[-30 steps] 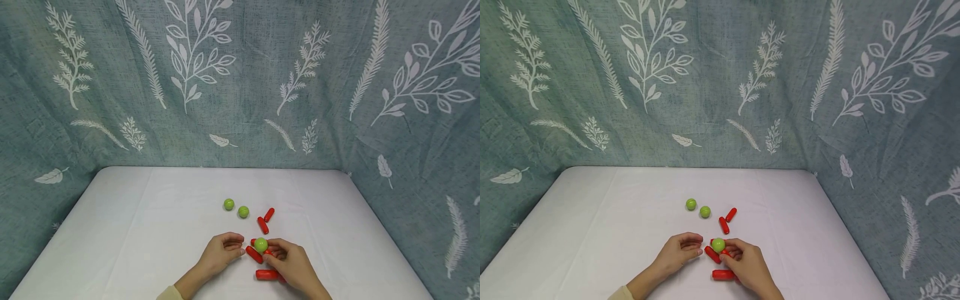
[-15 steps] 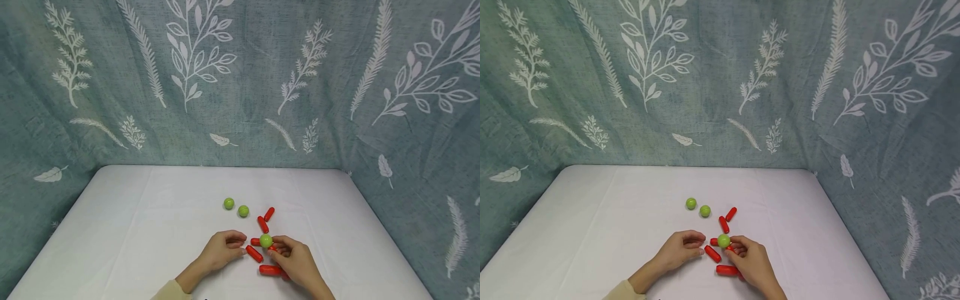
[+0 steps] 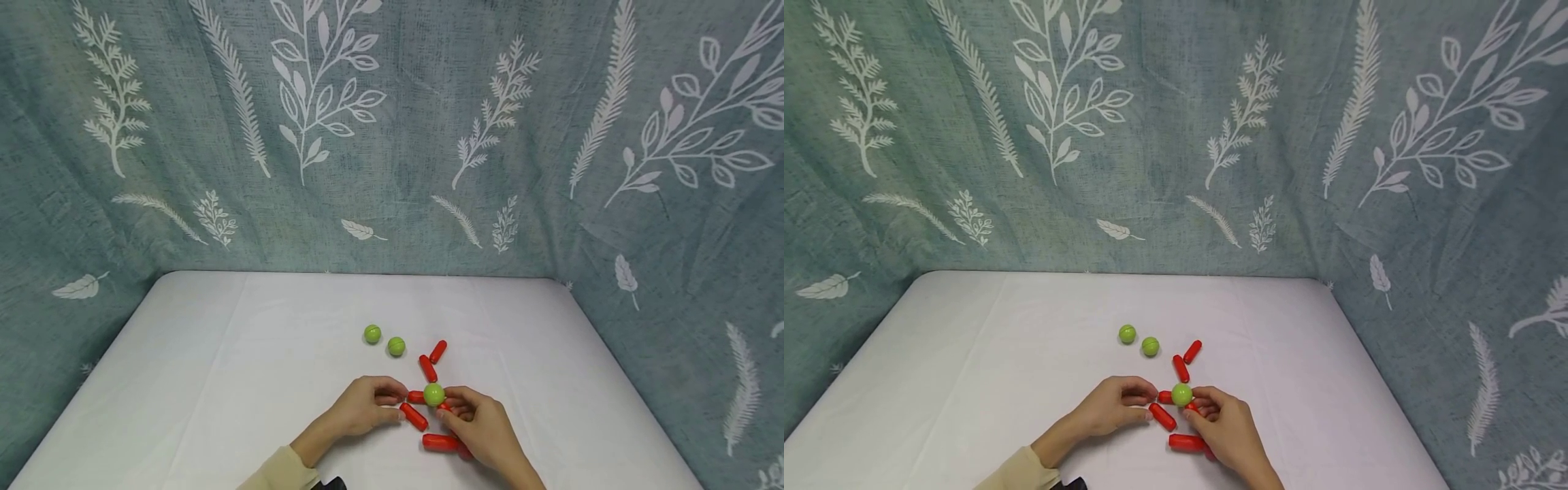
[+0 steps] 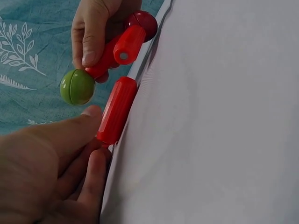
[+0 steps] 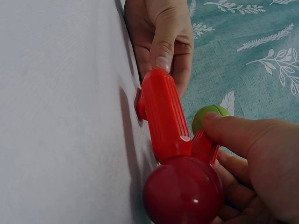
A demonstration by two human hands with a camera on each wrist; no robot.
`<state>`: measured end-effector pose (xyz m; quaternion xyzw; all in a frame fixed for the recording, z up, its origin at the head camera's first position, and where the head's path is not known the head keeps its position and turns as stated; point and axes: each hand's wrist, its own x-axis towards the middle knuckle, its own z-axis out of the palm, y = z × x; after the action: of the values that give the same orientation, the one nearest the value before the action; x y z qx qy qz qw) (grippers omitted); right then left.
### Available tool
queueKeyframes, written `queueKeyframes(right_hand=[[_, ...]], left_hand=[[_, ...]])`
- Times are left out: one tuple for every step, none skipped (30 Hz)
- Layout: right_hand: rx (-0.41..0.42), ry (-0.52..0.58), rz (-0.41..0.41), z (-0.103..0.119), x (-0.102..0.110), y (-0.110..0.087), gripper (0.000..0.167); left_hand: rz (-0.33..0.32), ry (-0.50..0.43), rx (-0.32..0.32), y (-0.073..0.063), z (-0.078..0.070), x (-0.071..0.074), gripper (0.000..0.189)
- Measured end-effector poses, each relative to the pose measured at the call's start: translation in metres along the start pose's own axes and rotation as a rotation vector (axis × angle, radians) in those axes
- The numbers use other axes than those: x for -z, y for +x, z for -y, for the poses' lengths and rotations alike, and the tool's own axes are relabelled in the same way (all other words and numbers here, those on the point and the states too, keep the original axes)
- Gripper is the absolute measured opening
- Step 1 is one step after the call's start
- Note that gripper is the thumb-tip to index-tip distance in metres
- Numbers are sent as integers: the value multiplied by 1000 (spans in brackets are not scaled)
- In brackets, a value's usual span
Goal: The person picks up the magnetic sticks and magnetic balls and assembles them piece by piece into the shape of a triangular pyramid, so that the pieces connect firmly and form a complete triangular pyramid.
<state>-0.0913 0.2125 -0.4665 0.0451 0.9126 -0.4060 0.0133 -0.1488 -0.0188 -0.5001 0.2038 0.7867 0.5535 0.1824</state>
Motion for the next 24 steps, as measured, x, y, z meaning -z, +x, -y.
queueKeyframes(right_hand=[[0,1,1,0,0,0,35],[0,1,2,0,0,0,35],[1,4,3,0,0,0,35],[2,8,3,0,0,0,34],[3,10,5,-1,0,0,34],[5,11,5,-1,0,0,34],[6,12,5,-1,0,0,34],[7,13,6,-1,0,0,34],[6,12,7,-1,-1,0,34],[5,9,8,-1,-1,0,34],[5,6,9,-2,-1,0,34],[4,5,9,-2,-1,0,34],[3,6,9,-2,-1,0,34],[1,4,9,-2,-1,0,34],[1,2,7,-2,-2,0,34],[1,3,6,-2,-2,0,34],[1,4,4,-2,-2,0,34],[1,5,3,-2,-2,0,34],[3,7,1,-2,-2,0,34],[5,6,0,-2,-2,0,34],[6,8,-1,-2,-2,0,34],[6,11,-1,-2,-2,0,33],[7,15,-1,-2,-2,0,33],[6,21,-2,-2,-2,1,32]], left_hand=[[6,12,0,1,1,0,30],[11,24,-1,2,1,0,30],[16,41,-7,3,2,0,30],[19,56,-11,4,3,0,29],[22,70,-17,5,4,0,29],[26,84,-24,6,4,0,29],[31,96,-32,7,4,0,29],[37,107,-39,7,4,0,29],[43,113,-47,7,5,-1,29],[51,117,-52,7,5,-1,29],[59,122,-59,8,5,-1,30],[67,125,-67,8,5,-1,30],[75,128,-75,8,4,-1,30],[81,132,-81,8,4,-1,30],[88,135,-86,9,4,-1,31],[92,143,-91,9,4,-1,31],[94,151,-93,9,3,-1,31],[97,158,-96,9,3,-1,30],[100,165,-99,10,3,-1,30],[101,172,-98,10,3,-1,30],[101,182,-98,10,3,-1,29],[101,194,-99,11,3,-1,29],[102,204,-101,11,3,-1,28],[104,212,-104,11,3,0,27]])
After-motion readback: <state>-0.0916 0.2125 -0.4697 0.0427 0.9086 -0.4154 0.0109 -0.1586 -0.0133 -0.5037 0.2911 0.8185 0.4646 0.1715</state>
